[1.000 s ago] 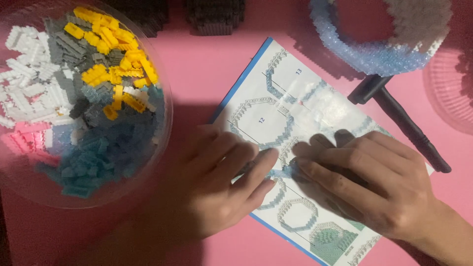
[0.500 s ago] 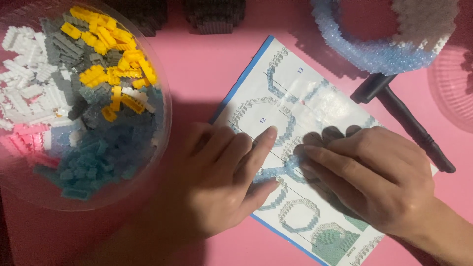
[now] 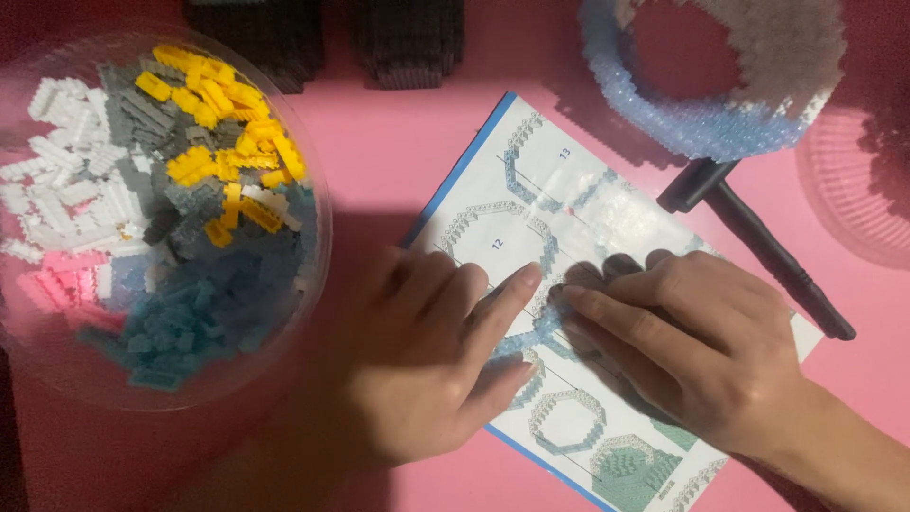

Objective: Assembling a toy figure using small plastic building blocks following an instruction manual.

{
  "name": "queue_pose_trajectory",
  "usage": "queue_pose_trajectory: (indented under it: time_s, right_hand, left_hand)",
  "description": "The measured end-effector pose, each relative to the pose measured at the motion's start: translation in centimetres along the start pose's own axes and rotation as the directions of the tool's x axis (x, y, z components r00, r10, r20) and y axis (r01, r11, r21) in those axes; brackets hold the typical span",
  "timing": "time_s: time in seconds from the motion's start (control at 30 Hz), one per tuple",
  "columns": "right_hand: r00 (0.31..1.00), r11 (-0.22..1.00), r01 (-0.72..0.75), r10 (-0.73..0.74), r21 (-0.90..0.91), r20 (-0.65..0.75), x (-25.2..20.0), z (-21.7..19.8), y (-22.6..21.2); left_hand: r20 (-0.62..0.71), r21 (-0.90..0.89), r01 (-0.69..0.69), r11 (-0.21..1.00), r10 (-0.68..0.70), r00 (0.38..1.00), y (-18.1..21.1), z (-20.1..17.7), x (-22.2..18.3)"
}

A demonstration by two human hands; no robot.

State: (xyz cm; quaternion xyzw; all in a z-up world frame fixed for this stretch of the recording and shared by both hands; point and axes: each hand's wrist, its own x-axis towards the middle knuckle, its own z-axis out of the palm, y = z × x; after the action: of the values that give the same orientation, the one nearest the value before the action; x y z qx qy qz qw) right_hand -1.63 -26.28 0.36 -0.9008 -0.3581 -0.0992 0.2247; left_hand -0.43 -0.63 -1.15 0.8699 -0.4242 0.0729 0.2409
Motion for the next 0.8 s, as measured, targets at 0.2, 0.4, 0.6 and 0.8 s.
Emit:
queue_pose_trajectory:
  time_s: [0.2,0.4,0.6,0.8]
  right_hand:
    - [0.998,0.999,-0.035,0.037,0.034,-0.047,-0.3,-0.2,-0.2]
    - [0.995,0.998,-0.060,0.062,0.027,-0.081,-2.4,-0.7,0.9]
    - [0.989,0.997,-0.036,0.025,-0.072,-0.148,-0.3,-1.5,-0.9]
    - [0.991,0.991,0.137,-0.137,0.009,-0.012,9.7,-1.5,-7.0]
  left_hand:
    - [0.011,0.081,0.000,0.997,-0.001,1.000,0.4,0.8,-0.1]
    - [-0.043,0.084,-0.027,0.996,0.031,0.999,0.5,1.1,-0.5]
    - [-0.074,0.035,0.049,0.998,-0.047,0.996,0.8,1.6,-1.4]
    - [-0.196,-0.116,0.054,0.992,-0.076,0.978,0.9,2.1,-2.3]
